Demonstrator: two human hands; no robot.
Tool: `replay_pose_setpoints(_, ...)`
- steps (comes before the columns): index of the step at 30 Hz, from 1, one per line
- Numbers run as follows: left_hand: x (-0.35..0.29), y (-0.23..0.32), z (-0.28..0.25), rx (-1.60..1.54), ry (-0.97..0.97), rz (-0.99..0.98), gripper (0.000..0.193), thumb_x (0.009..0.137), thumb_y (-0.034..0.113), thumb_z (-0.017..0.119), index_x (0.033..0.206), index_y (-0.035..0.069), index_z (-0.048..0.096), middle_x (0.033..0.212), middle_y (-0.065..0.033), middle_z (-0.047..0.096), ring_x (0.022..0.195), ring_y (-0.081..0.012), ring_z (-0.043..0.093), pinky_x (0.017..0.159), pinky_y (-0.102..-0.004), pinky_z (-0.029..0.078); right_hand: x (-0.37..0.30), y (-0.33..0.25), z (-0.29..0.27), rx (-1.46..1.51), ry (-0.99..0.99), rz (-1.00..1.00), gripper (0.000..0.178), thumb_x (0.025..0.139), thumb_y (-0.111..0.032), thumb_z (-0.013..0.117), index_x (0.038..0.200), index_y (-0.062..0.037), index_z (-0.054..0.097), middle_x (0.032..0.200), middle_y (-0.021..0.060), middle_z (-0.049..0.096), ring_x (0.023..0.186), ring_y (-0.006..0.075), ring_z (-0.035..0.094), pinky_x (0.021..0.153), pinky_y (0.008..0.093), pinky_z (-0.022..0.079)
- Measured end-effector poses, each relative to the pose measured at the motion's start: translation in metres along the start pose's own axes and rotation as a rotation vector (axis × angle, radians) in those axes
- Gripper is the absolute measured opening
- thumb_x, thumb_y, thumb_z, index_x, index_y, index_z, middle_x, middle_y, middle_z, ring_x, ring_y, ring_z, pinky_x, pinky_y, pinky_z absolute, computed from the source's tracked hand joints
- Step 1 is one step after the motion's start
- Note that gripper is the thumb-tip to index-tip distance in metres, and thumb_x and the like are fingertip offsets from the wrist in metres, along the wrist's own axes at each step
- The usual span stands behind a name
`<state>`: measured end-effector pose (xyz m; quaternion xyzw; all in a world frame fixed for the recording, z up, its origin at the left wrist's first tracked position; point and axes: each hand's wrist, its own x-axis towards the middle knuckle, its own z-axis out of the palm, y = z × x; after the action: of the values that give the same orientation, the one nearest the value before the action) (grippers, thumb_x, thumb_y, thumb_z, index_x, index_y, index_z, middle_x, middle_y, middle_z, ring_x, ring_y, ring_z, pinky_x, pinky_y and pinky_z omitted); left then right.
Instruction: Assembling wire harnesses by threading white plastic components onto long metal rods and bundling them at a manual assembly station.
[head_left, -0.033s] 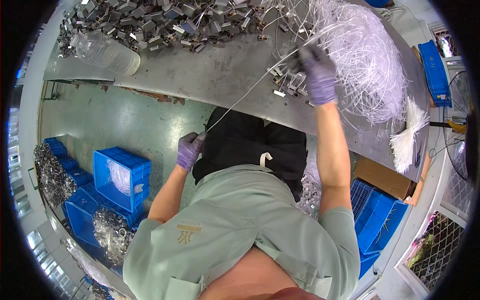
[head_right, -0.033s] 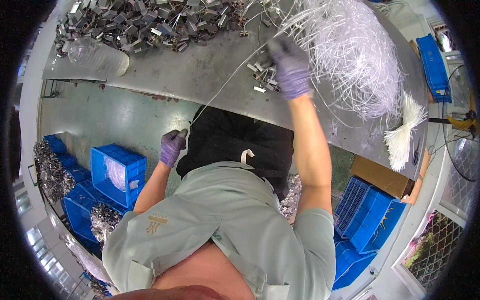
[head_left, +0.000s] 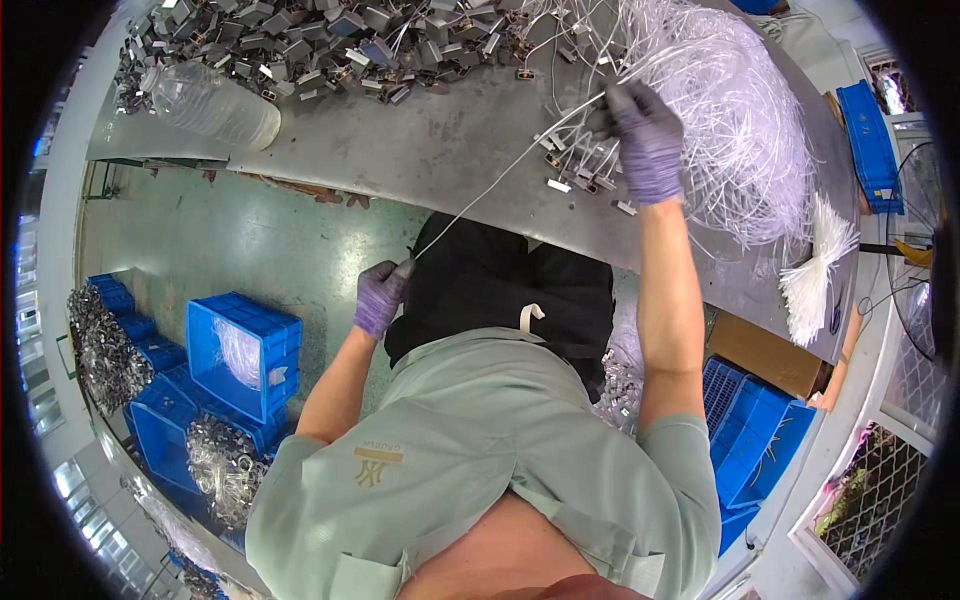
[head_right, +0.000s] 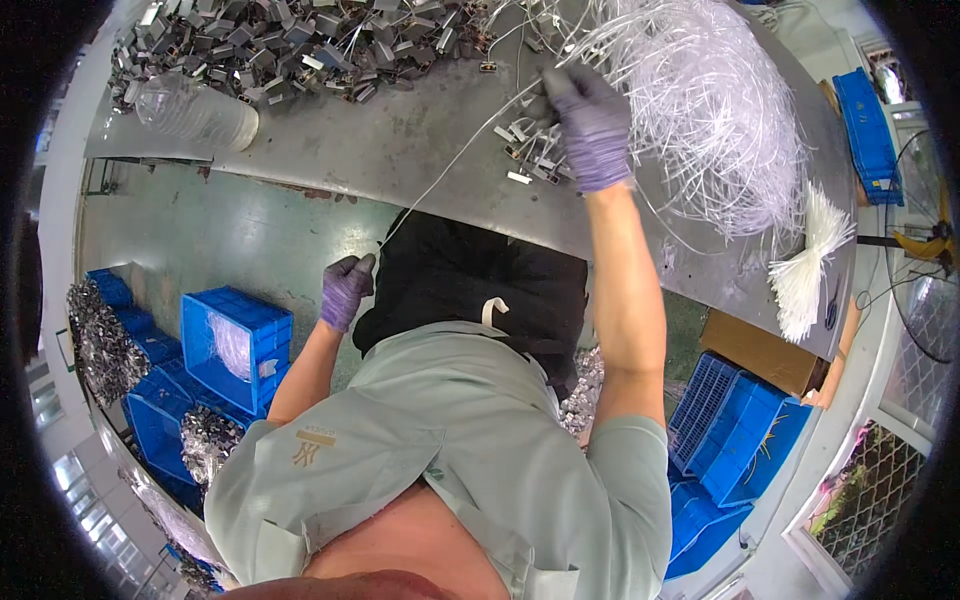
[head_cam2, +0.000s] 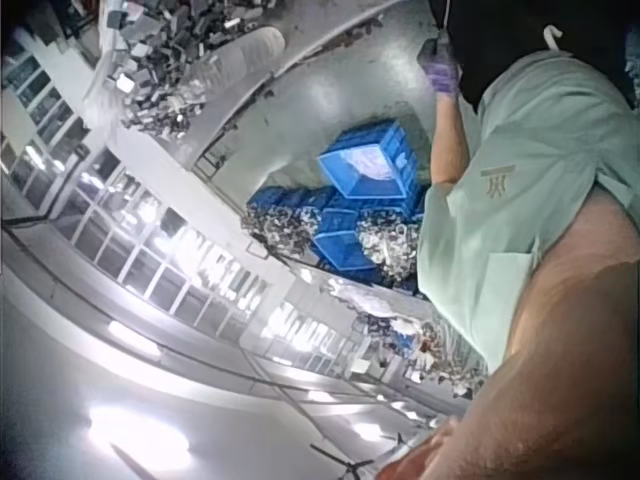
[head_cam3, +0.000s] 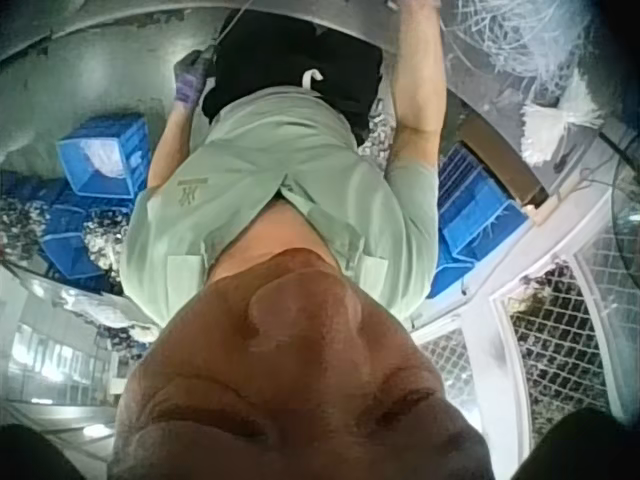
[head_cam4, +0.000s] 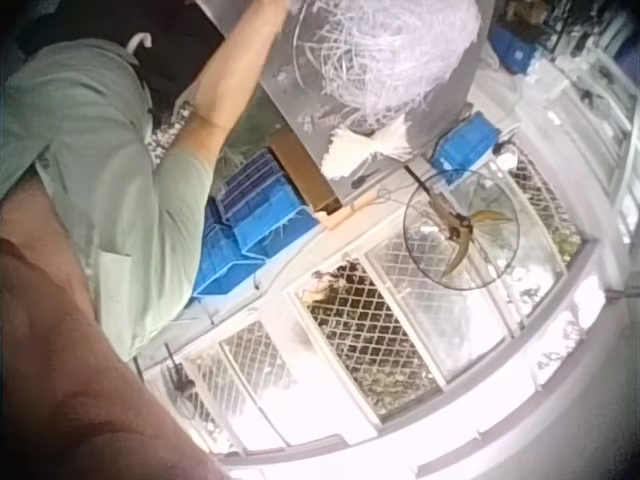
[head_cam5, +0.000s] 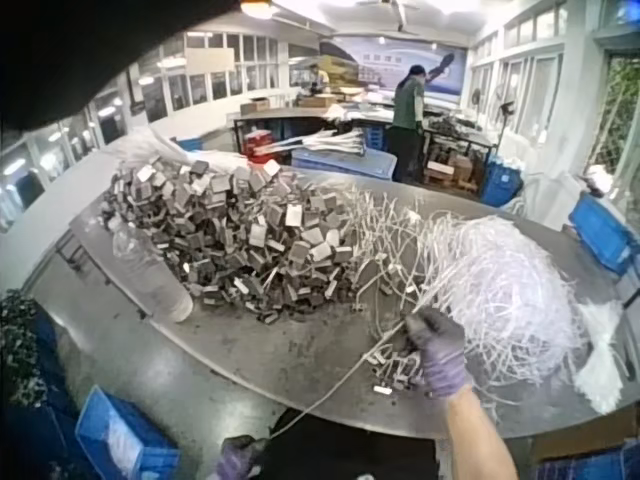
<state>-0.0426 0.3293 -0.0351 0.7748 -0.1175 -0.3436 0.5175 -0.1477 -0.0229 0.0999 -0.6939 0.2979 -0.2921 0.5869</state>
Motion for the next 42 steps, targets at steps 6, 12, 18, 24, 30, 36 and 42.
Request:
replay_pose_setpoints(6,0.013,0.016,0.02,-0.083,-0.083,0.021,0.043,0.085,0.038,0.065,0.059,0.006,0.054,0.05,-0.0007,0.049,0.046,-0.0086,0.044,0.045,-0.0245,0.035,-0.01,-0.022,-0.001,0.094,-0.032,0.054,0.021,0.087,-0.02,0.063,0.085,0.0005,0.063,0.066,0.0047,0.061,0.056,0.0108,0.056,0.052,0.0226,0.045)
replay_pose_setpoints(12,0.01,0.043,0.037,-0.052,-0.155,0.05,0.045,0.086,0.044,0.06,0.062,0.006,0.054,0.052,-0.0017,0.051,0.045,-0.008,0.044,0.044,-0.0238,0.033,-0.029,-0.018,0.012,0.119,-0.068,0.12,0.021,0.087,-0.02,0.062,0.086,0.0009,0.064,0.064,0.004,0.06,0.053,0.0092,0.055,0.05,0.022,0.044)
replay_pose_setpoints(18,0.015,0.062,0.047,-0.103,-0.196,0.065,0.049,0.087,0.047,0.056,0.062,0.005,0.054,0.051,-0.0018,0.05,0.044,-0.009,0.043,0.043,-0.0242,0.033,-0.047,-0.014,0.031,0.017,-0.193,0.136,0.021,0.087,-0.02,0.062,0.088,0.0012,0.064,0.065,0.0034,0.059,0.054,0.0087,0.055,0.051,0.0224,0.044)
replay_pose_setpoints(24,0.019,0.07,0.055,-0.194,-0.216,0.063,0.063,0.089,0.062,0.039,0.065,0.005,0.054,0.05,-0.002,0.048,0.044,-0.0109,0.044,0.043,-0.0249,0.033,-0.032,-0.033,0.013,0.05,-0.12,0.096,0.024,0.086,-0.021,0.063,0.093,0.0017,0.064,0.067,0.0028,0.06,0.055,0.0083,0.055,0.053,0.0228,0.044)
replay_pose_setpoints(30,0.043,0.099,0.085,-0.297,-0.273,0.103,0.065,0.088,0.065,0.035,0.079,0.004,0.057,0.052,-0.0024,0.046,0.043,-0.0123,0.044,0.042,-0.0251,0.033,-0.058,0.0,0.045,-0.165,-0.233,0.039,0.027,0.086,-0.023,0.062,0.099,0.0004,0.064,0.07,0.005,0.062,0.054,0.0101,0.057,0.05,0.0234,0.045)
replay_pose_setpoints(36,0.059,0.153,0.121,-0.119,-0.414,0.418,0.054,0.088,0.039,0.057,0.12,-0.004,0.049,0.098,-0.0168,0.062,0.093,-0.0232,0.061,0.079,-0.0324,0.049,0.014,0.007,-0.025,-0.253,0.0,0.151,0.028,0.087,-0.025,0.061,0.1,-0.0006,0.064,0.066,0.0067,0.062,0.046,0.0092,0.052,0.044,0.0233,0.041)
replay_pose_setpoints(42,0.141,0.178,0.157,0.546,-0.221,0.721,0.048,0.083,0.032,0.06,0.121,0.003,0.051,0.102,-0.0216,0.062,0.099,-0.035,0.059,0.084,-0.0407,0.047,0.03,0.038,-0.085,-0.344,0.164,0.164,0.031,0.087,-0.027,0.059,0.099,0.0006,0.063,0.066,0.0063,0.063,0.052,0.0108,0.054,0.047,0.026,0.04)
